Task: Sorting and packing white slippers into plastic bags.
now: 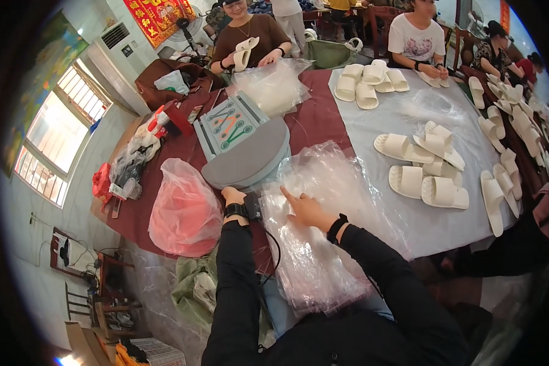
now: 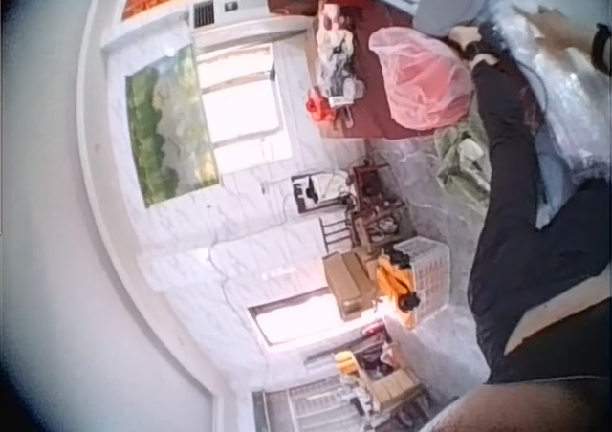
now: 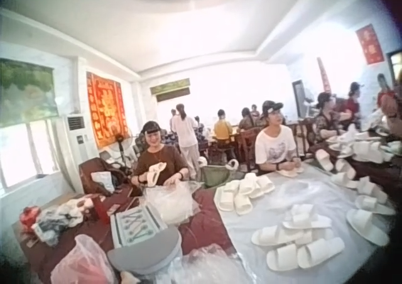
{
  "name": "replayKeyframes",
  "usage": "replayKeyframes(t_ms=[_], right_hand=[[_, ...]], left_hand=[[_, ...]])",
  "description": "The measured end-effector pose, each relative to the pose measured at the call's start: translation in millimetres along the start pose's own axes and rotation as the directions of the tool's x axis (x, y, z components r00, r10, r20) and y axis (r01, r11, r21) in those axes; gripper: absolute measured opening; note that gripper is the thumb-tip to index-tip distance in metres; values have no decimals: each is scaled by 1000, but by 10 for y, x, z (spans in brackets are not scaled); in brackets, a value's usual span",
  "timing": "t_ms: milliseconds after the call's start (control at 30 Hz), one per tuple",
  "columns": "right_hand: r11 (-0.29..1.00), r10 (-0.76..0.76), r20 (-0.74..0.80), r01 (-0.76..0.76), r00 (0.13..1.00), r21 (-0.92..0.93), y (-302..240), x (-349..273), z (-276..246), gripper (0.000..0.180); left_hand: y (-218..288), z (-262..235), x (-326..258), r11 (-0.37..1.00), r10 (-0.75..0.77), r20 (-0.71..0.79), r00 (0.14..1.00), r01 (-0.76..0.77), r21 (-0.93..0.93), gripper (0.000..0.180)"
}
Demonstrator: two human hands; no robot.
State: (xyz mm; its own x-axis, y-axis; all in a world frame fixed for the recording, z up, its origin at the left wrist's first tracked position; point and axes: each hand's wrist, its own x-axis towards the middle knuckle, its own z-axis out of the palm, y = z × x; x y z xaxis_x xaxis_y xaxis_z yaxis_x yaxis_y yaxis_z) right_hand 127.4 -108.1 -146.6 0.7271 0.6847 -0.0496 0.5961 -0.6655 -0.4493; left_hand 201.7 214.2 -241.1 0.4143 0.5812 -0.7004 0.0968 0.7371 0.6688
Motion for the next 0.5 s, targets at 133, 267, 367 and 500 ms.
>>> replayKeyframes(t_ms=[133,267,367,500], right_hand=[[973,-31,-21,35,999,228,162,103,-174,77],[992,-69,-392,105,917,73,84,290,-340,59],[985,-20,-404,-51,915,-162,280,300,-210,55],[972,-51,-138,17,989,-234,521,262,-121,50]], left_hand=[[-109,171,-921,995,-100,19,995,101,-28,57],[-146,-93,-1285,947,291,284,913,-233,-222,68],[-321,-59,-1678,915,329,64,942,-335,227,78],[-639,-143,-2444,-352,592,776,219,-796,493,73]])
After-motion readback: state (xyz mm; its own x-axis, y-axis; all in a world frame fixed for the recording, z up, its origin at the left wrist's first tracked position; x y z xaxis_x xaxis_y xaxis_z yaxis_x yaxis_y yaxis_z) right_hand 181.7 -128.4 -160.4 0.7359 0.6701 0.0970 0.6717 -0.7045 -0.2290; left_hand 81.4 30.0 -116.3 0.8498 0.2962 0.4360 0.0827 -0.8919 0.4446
